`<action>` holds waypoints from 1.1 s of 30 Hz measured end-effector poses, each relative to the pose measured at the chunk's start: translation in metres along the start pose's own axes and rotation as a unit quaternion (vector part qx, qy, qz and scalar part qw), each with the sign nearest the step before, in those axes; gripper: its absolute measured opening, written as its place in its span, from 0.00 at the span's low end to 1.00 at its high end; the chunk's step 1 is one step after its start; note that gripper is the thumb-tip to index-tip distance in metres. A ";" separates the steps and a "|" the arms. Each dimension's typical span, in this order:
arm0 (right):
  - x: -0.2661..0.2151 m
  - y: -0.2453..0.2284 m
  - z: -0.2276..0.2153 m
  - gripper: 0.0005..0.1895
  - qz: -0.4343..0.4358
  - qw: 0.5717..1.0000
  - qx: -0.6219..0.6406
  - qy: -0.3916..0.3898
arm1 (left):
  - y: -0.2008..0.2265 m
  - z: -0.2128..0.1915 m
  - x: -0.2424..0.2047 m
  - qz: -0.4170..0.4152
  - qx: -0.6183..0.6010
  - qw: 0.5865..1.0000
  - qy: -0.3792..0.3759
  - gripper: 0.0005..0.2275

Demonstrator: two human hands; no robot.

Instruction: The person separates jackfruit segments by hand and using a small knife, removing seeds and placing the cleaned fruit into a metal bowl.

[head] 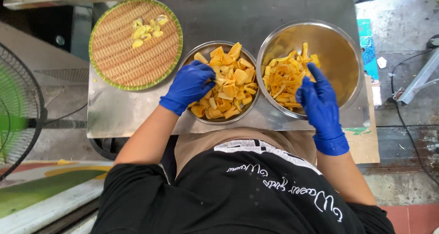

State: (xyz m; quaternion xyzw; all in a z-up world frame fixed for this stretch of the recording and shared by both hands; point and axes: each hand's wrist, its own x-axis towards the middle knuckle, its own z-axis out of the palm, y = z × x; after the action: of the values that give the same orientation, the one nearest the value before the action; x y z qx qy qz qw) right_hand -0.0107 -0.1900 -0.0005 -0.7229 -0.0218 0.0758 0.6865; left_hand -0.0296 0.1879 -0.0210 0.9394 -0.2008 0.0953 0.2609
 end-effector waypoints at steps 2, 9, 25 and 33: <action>-0.003 -0.003 0.008 0.27 -0.008 1.000 -0.012 -0.014 | 0.001 -0.005 0.003 -0.044 -0.022 0.999 0.003 0.07; -0.019 -0.023 0.035 0.27 0.026 0.997 -0.007 -0.075 | 0.049 0.019 0.034 -0.186 -0.376 0.900 0.118 0.10; -0.015 -0.016 0.047 0.15 0.012 0.984 0.179 -0.027 | 0.150 0.024 0.081 0.088 -0.216 0.957 0.175 0.07; -0.005 -0.003 0.042 0.09 0.080 0.950 0.303 0.019 | 0.139 0.033 0.087 0.136 -0.175 0.965 0.142 0.11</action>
State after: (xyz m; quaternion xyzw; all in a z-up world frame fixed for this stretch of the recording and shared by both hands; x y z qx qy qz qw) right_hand -0.0215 -0.1487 0.0008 -0.4819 0.0731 0.1196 0.8649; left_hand -0.0084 0.0328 0.0384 0.8199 -0.3010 0.2260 0.4313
